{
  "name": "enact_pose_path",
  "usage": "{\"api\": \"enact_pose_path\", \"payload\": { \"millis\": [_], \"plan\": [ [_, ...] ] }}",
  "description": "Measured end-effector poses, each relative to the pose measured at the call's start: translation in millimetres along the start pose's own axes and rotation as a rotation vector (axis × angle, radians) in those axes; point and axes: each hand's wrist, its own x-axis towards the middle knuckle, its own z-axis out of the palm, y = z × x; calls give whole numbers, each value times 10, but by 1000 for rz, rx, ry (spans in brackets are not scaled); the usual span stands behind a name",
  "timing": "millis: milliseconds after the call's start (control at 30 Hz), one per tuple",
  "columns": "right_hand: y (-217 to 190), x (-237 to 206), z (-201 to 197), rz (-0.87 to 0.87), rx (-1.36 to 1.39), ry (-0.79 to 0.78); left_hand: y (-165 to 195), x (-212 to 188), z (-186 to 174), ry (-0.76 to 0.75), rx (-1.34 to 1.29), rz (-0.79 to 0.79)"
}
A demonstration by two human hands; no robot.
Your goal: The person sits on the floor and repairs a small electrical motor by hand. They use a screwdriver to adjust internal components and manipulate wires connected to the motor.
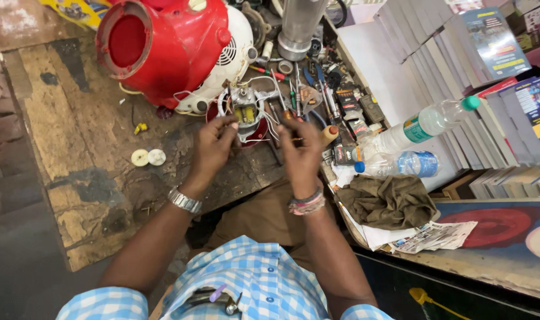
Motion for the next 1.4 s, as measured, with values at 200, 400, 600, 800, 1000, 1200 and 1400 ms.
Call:
{"api": "enact_pose_path", "payload": {
  "millis": [200, 400, 600, 800, 1000, 1200, 1400],
  "plan": [
    [-19, -44, 323, 100, -182, -100, -43, -18, -33, -25, -359, -301],
    [57, -32, 450, -6, -156, -77, -120, 82, -62, -152, -646, -414],
    [123, -56, 537, 96, -138, -124, -141, 81, -52, -216, -750, -388],
    [141, -50, 611, 58, -142, -118, -158, 107, -88, -223, -851, -444],
    [121, -73, 638, 83, -70, -145, -233, 131, -185, -296, -1034, -476],
    [19, -109, 627, 16, -125, -154, -258, 139, -220, -285, -1052, -475],
    [-39, -126, 538, 26, -52, -143, -259, 103, -221, -319, -1092, -448]
  ]
}}
